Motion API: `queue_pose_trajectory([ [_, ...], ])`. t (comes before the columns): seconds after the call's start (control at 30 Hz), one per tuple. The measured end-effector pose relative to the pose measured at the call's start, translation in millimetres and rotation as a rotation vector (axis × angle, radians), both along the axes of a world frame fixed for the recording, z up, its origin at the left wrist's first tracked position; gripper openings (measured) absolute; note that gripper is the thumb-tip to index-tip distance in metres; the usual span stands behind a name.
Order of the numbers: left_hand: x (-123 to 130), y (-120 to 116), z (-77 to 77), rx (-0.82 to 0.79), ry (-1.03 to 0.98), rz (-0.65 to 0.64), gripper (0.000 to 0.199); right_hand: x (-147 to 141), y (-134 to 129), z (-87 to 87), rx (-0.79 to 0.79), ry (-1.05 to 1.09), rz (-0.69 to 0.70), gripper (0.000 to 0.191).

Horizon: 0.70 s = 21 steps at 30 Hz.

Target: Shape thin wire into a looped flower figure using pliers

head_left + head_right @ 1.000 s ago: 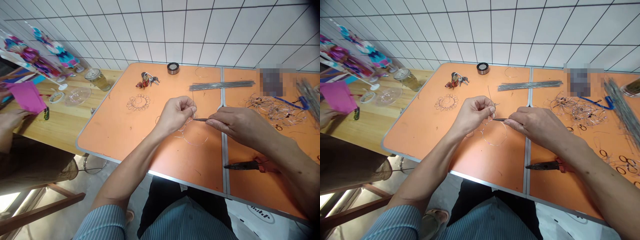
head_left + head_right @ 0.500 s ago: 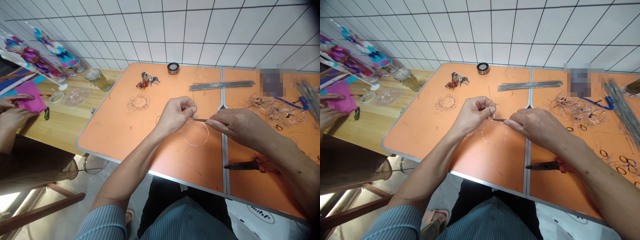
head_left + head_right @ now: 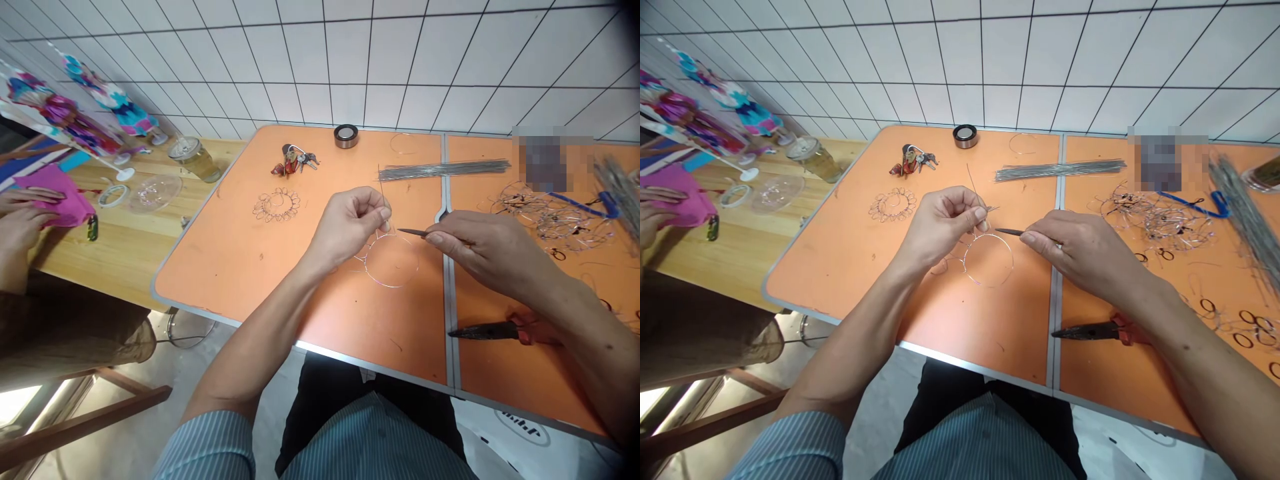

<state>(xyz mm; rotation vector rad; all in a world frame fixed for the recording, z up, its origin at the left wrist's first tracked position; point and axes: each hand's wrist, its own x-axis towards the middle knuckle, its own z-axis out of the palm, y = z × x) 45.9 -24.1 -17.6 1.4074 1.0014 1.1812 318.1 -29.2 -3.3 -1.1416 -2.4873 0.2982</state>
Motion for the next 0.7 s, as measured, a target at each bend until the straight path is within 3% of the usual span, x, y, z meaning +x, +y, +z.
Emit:
queue_pose_trajectory([
  [0.5,1.9,-3.3,3.5,-0.064,-0.049,-0.035,0.037,-3.0,8.7,-9.4,-0.096,0.049,0.108,0.043],
  [0.7,0.9,-2.6,4.7,-0.071,-0.077,-0.049,0.041,-0.6,9.4,-10.2,-0.105,0.101,0.074,0.04],
])
